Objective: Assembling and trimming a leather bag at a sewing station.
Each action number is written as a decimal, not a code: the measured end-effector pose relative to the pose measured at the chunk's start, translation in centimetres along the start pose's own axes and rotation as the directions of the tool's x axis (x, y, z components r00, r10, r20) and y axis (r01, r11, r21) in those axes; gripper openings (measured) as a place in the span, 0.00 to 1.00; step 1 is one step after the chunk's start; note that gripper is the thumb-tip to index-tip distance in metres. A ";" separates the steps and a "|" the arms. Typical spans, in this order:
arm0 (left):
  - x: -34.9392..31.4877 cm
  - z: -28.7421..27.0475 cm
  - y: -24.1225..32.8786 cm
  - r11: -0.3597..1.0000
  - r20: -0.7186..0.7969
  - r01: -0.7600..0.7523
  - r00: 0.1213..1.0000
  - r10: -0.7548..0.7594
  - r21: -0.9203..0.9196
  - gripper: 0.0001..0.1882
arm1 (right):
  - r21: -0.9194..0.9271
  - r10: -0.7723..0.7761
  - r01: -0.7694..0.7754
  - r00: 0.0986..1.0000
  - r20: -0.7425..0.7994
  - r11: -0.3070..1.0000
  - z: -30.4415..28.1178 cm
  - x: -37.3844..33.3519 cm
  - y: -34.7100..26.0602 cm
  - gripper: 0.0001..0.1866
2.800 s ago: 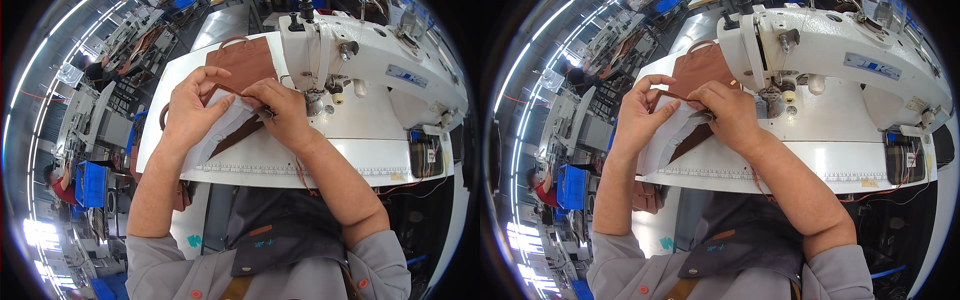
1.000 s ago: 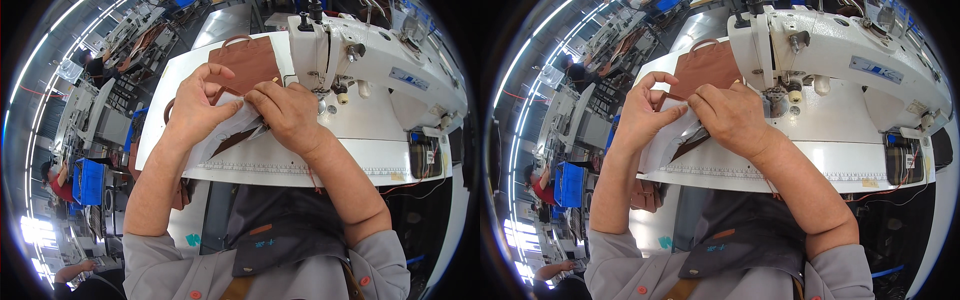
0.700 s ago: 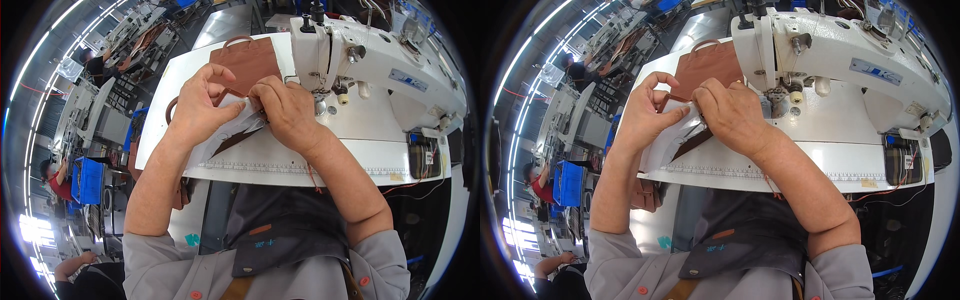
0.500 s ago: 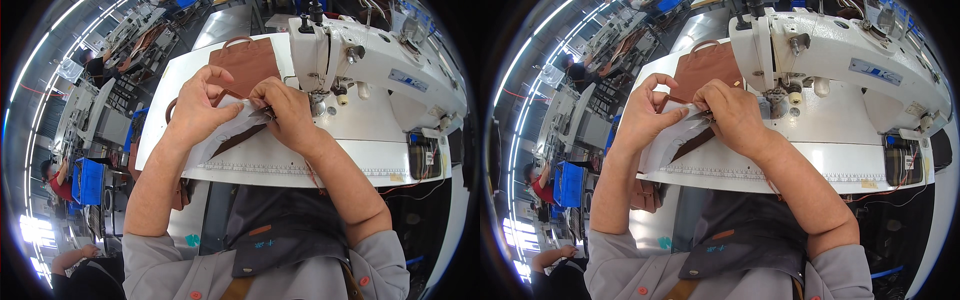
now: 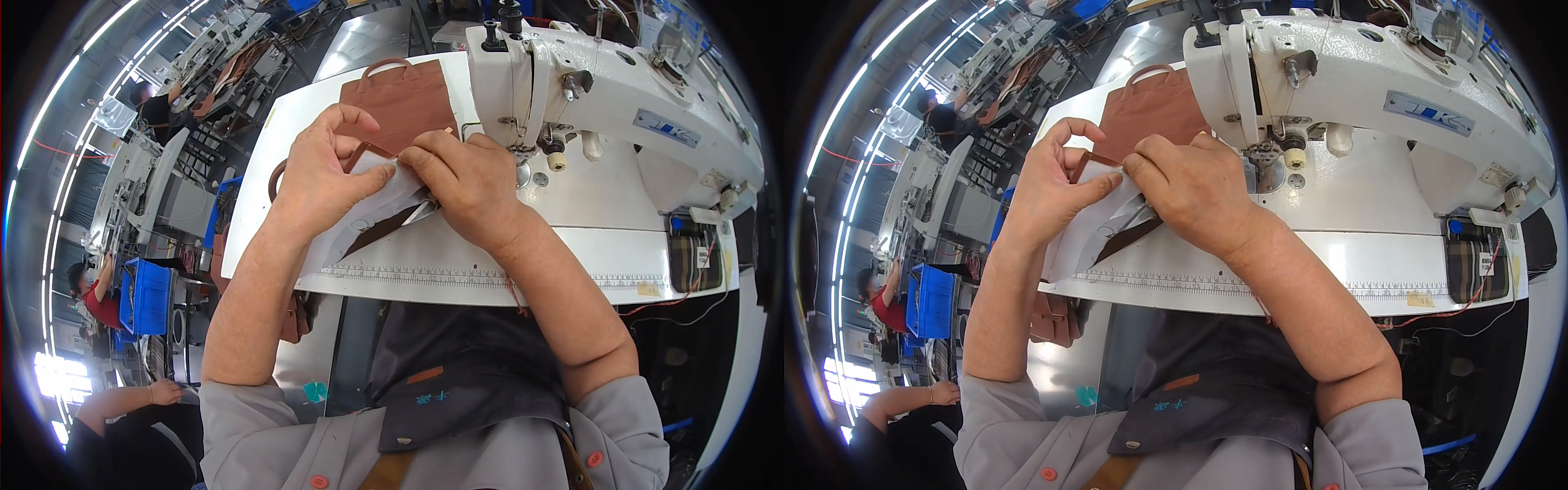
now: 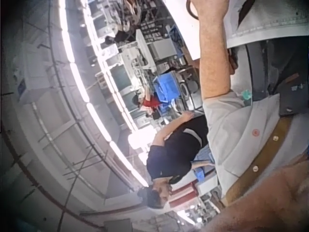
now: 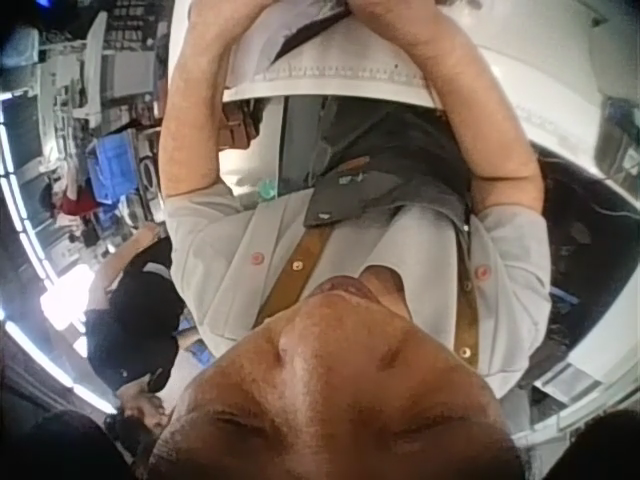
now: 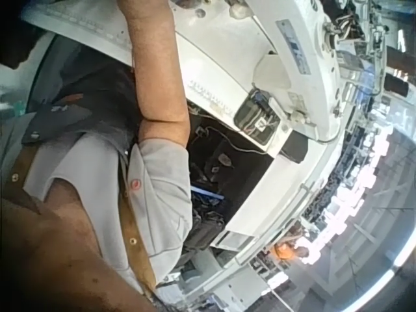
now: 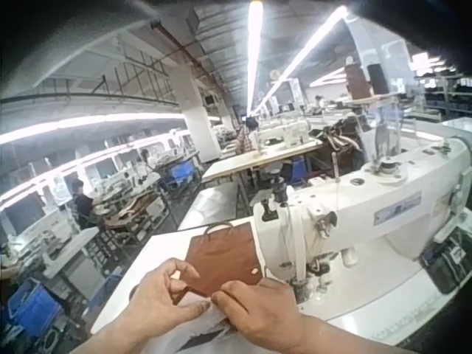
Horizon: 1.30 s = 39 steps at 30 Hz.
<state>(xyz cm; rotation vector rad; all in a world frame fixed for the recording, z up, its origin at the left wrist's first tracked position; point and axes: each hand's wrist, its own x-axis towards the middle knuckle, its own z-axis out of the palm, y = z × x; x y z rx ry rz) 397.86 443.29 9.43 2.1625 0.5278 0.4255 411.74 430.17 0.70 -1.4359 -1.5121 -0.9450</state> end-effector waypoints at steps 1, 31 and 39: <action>0.0 0.1 0.1 1.000 0.001 -0.001 1.000 0.001 -0.001 0.25 | -0.029 -0.027 0.027 1.000 -0.008 0.999 0.1 0.1 0.0 0.12; 0.2 -0.3 -0.4 1.000 0.044 -0.015 0.999 0.014 0.024 0.24 | 0.001 -0.068 0.068 0.996 -0.059 0.998 0.0 0.4 0.6 0.10; -0.3 0.2 0.1 0.999 0.035 -0.040 0.999 0.039 0.013 0.24 | 0.019 0.057 -0.059 0.994 0.097 0.998 0.2 0.1 -0.2 0.07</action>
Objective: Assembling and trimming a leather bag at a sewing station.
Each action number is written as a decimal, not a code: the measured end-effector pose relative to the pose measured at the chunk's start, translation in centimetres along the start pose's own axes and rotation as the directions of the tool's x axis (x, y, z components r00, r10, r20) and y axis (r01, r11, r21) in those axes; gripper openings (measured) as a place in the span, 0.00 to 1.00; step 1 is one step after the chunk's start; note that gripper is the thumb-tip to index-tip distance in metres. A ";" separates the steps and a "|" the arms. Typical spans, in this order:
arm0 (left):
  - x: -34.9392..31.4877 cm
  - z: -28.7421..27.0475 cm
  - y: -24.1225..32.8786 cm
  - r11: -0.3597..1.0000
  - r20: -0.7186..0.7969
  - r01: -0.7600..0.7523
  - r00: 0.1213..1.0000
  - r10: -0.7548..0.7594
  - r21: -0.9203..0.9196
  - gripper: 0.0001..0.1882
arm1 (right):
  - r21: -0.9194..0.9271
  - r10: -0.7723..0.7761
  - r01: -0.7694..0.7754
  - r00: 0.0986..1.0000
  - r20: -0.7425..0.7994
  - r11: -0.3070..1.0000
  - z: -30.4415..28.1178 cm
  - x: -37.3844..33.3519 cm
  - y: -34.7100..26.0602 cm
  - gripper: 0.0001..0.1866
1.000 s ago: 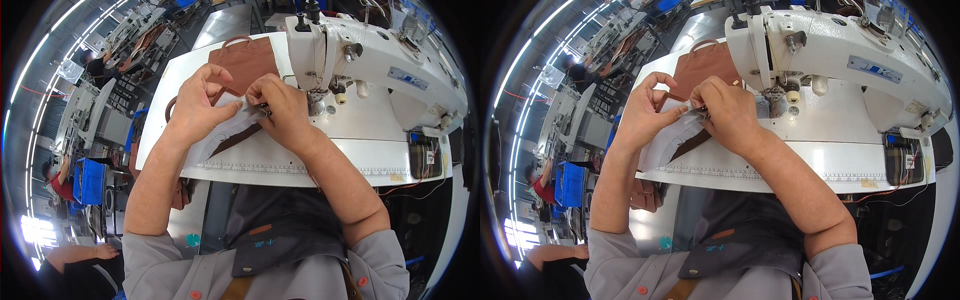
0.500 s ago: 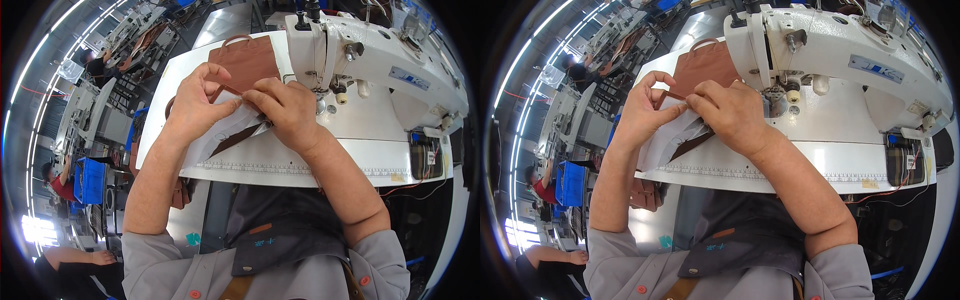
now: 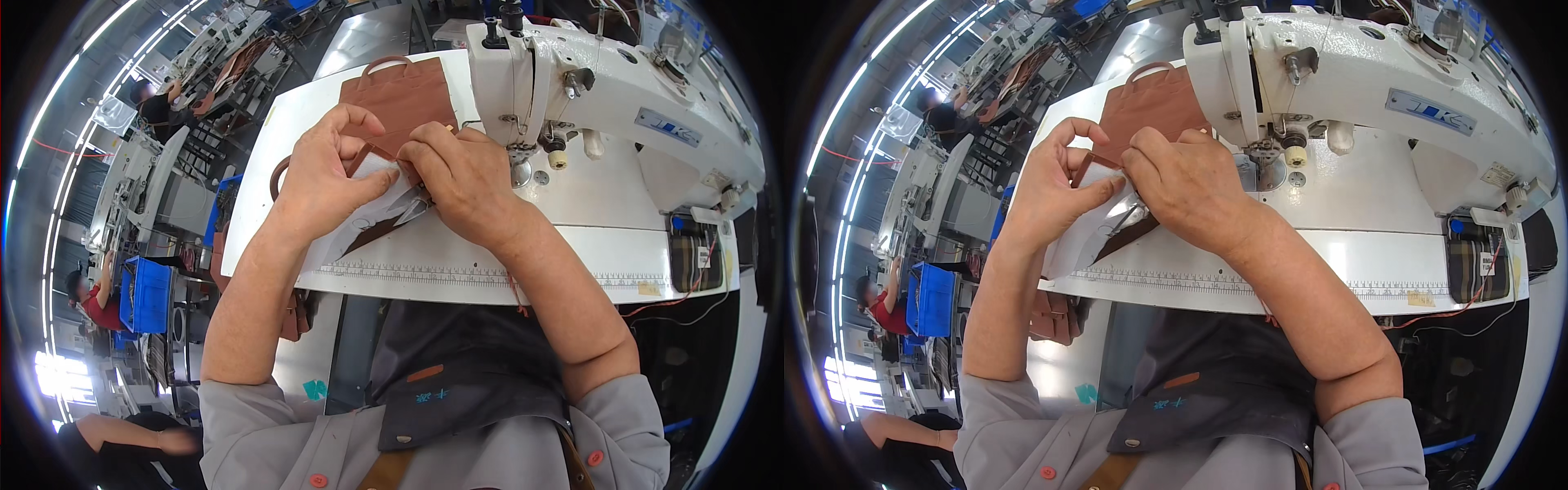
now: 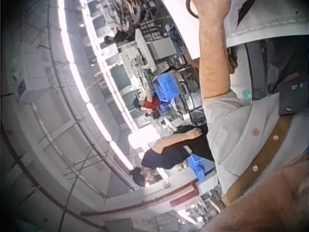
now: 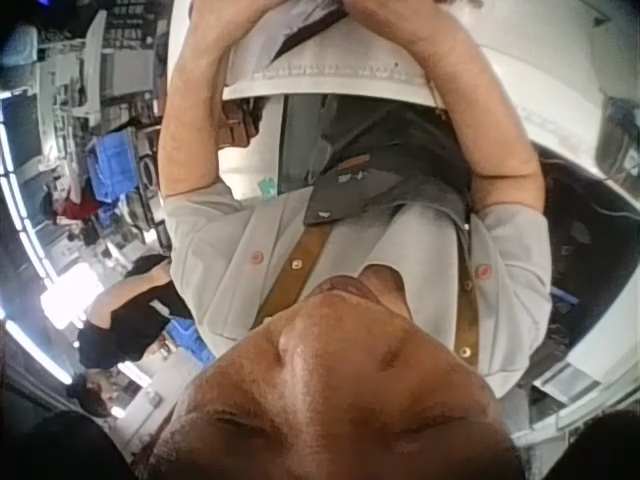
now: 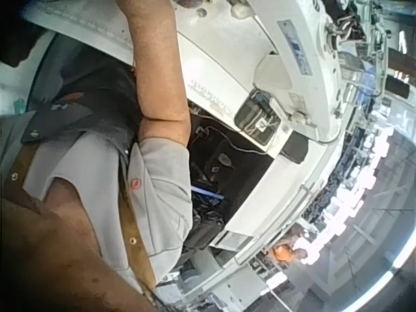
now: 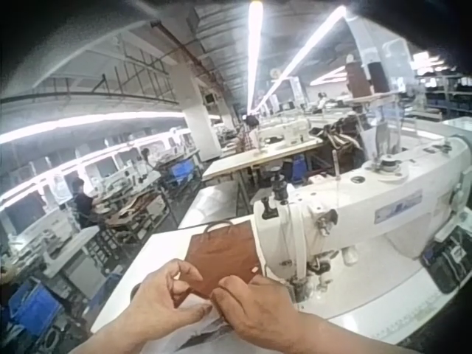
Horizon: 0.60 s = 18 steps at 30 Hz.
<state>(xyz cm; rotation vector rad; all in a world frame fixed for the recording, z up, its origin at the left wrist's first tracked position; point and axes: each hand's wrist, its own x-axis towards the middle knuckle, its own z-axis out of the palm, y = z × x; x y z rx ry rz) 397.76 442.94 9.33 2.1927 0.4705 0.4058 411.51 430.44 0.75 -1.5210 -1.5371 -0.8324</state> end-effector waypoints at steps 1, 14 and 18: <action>0.0 -0.1 0.0 1.000 0.001 0.000 1.000 0.000 0.000 0.24 | 0.072 0.069 -0.070 0.998 0.013 0.995 0.2 -0.1 0.0 0.08; 0.3 -0.4 -0.3 0.999 0.043 -0.001 0.999 0.002 -0.035 0.25 | 0.671 0.420 -0.684 0.719 0.554 0.287 -0.3 0.0 1.0 0.09; 0.5 -0.5 -0.1 0.999 0.025 0.043 0.999 -0.042 -0.031 0.26 | 0.698 0.434 -0.440 0.878 0.202 0.565 0.7 -0.5 0.9 0.06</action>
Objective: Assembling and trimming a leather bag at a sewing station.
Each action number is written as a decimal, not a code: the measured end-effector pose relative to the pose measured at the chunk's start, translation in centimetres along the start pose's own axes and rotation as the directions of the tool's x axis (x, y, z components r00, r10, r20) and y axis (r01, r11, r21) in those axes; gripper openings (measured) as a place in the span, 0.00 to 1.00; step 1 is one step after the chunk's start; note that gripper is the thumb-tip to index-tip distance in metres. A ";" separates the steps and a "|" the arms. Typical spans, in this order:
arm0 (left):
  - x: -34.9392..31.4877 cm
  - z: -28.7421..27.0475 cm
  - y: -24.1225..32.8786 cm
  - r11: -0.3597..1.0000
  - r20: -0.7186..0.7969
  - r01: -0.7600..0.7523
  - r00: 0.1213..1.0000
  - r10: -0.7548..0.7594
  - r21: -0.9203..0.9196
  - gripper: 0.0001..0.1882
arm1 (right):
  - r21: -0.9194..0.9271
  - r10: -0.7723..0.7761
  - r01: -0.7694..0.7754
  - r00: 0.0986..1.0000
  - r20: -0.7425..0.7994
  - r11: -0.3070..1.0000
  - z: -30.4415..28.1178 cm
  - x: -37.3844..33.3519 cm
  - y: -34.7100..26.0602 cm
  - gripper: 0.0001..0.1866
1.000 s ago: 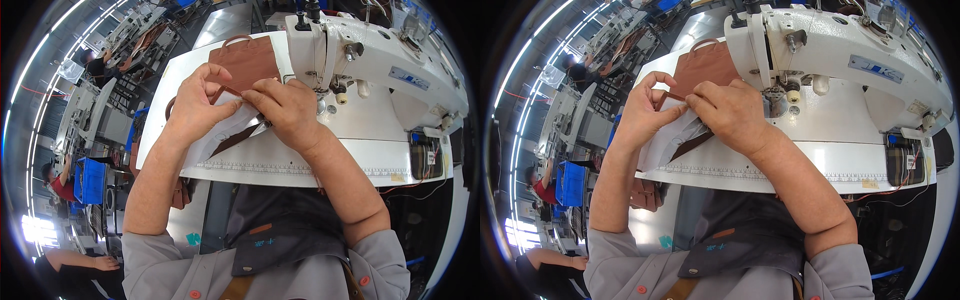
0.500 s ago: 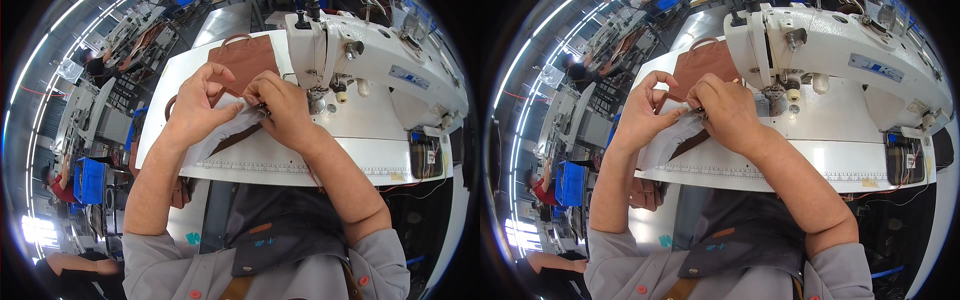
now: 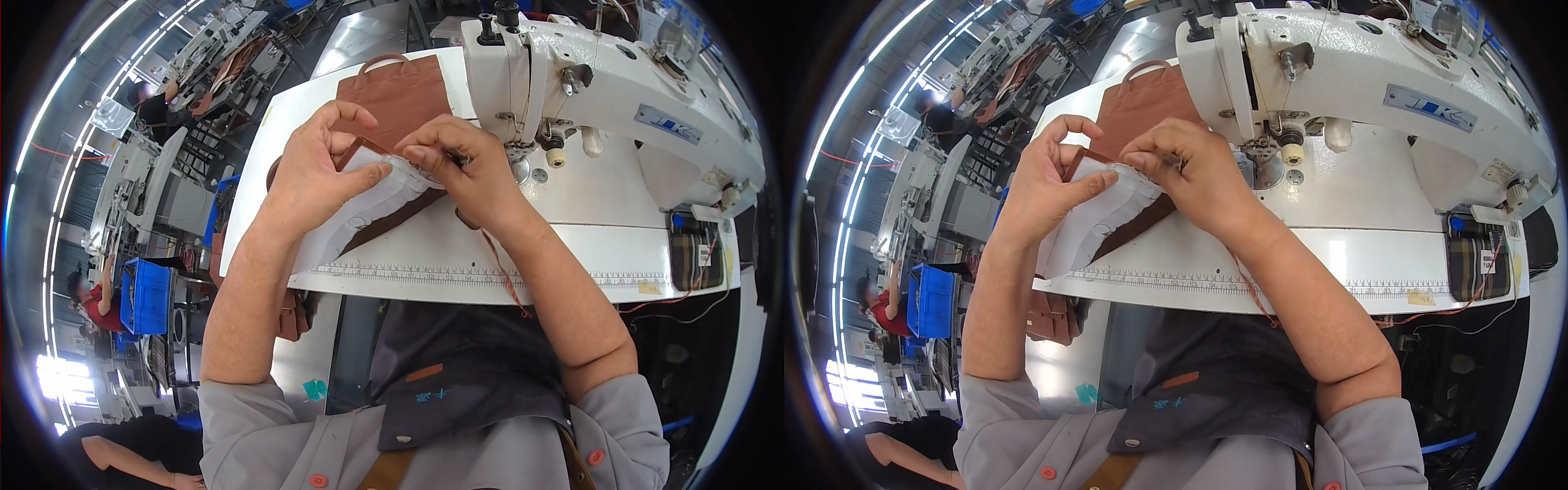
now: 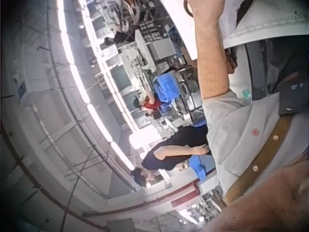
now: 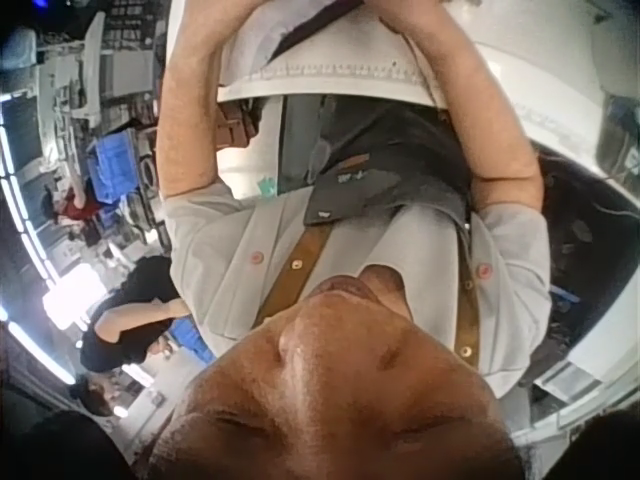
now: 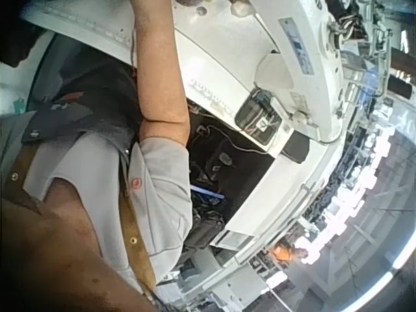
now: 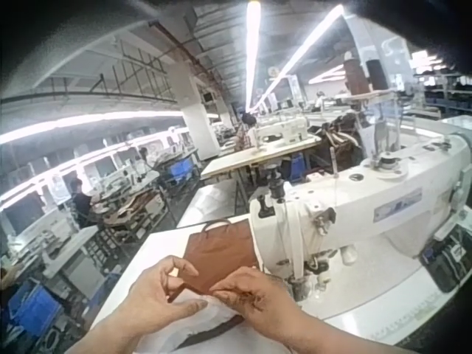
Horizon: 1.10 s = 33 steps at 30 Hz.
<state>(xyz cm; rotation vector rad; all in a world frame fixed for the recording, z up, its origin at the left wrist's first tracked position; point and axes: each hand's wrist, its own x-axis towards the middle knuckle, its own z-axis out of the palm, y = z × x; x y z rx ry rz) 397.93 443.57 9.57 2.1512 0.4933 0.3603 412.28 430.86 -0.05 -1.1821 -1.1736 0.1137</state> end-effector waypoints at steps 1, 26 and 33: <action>0.1 0.0 -0.1 1.000 0.001 -0.001 1.000 0.001 0.000 0.26 | -0.132 -0.226 0.213 0.970 -0.093 0.968 0.2 0.0 0.0 0.05; -0.7 0.4 0.4 0.979 -0.011 -0.131 0.991 0.134 0.157 0.24 | -0.231 -0.144 0.159 0.986 0.081 0.960 -0.3 -0.4 -1.1 0.10; -0.6 0.3 0.0 0.990 0.035 -0.112 0.993 0.109 0.087 0.23 | -0.061 0.052 -0.046 0.993 0.106 0.997 -0.8 -0.1 -0.8 0.05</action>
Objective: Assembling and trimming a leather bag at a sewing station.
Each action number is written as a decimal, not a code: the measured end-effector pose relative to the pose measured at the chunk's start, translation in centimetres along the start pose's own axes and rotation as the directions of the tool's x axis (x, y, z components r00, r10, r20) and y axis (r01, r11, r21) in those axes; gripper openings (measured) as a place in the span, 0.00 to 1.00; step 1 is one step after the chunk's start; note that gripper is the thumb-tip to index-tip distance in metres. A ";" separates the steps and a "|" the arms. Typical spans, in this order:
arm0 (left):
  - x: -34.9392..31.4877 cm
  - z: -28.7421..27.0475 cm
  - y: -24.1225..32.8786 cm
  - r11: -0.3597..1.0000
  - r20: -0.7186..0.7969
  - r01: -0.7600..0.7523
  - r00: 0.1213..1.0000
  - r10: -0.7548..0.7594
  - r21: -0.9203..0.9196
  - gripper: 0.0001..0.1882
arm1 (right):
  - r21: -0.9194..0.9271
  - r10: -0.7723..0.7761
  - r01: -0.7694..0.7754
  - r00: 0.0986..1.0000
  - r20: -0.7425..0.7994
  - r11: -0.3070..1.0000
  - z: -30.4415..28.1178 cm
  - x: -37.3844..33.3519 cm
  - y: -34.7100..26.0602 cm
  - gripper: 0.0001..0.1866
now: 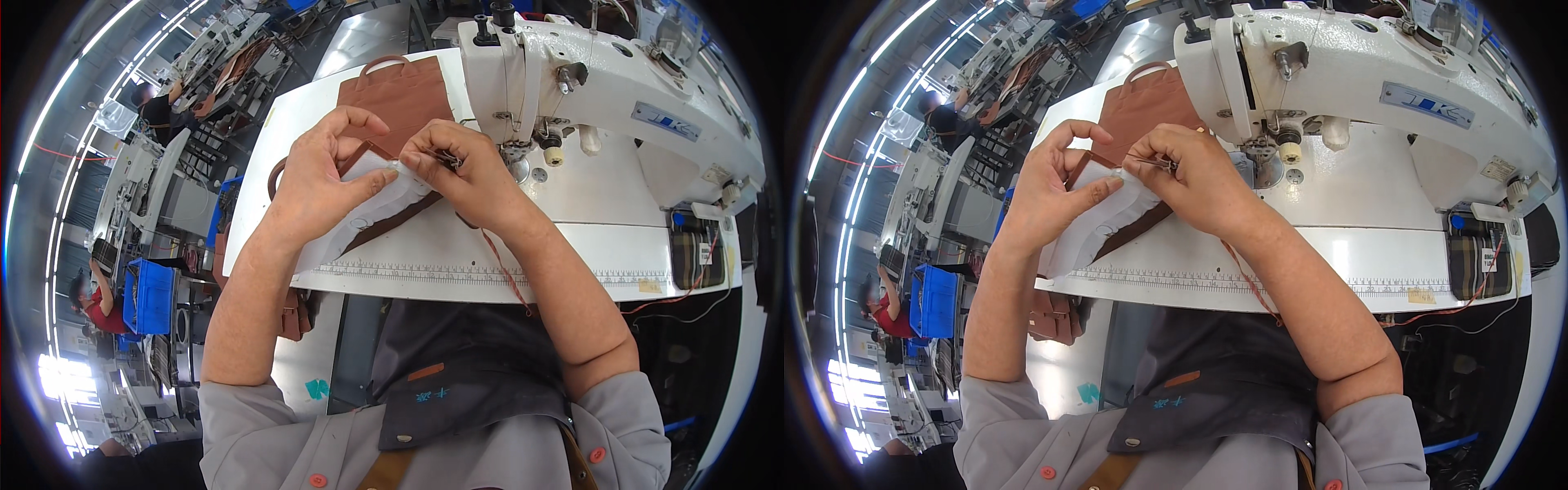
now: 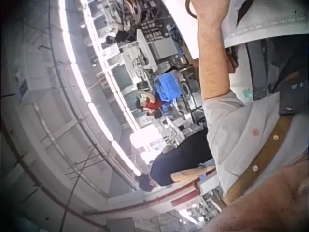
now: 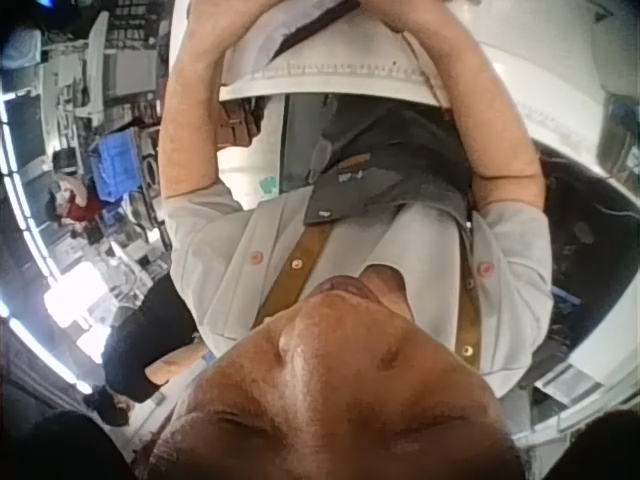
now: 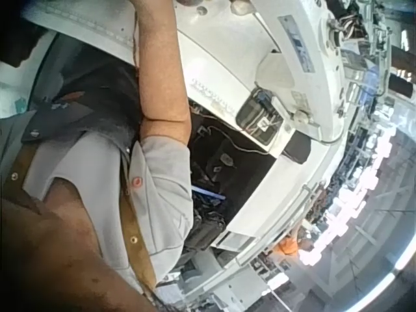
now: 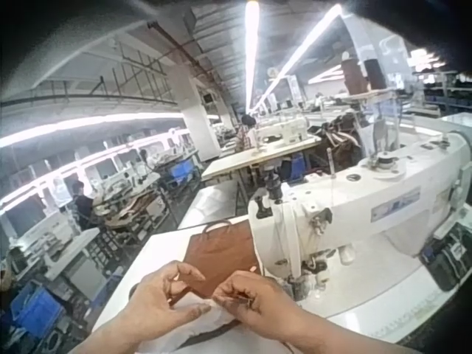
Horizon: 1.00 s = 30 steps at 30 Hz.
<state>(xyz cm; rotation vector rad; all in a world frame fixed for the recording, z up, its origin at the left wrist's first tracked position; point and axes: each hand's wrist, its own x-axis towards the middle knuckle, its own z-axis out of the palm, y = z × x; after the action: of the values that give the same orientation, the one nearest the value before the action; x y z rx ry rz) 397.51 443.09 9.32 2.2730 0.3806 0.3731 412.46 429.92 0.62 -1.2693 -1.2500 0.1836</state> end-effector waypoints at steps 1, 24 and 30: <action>0.0 -0.2 0.1 1.000 0.000 0.000 1.000 0.000 0.000 0.23 | -0.030 -0.011 0.011 1.000 -0.009 0.999 0.0 0.0 -0.1 0.05; -0.1 0.2 -0.6 0.992 -0.159 0.021 0.986 -0.041 -0.123 0.23 | -0.606 -0.547 0.393 0.833 -0.083 0.691 2.3 -0.7 0.7 0.10; -0.3 0.3 -0.4 1.000 -0.178 0.018 0.984 -0.020 -0.012 0.23 | -0.613 -0.565 0.395 0.819 -0.102 0.684 2.6 -0.8 0.7 0.10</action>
<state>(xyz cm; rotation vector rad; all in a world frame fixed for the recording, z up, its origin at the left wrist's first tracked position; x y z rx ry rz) 397.28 443.05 8.78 2.2309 0.4899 0.5704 410.52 431.22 -0.94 -1.3391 -1.3883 -0.8064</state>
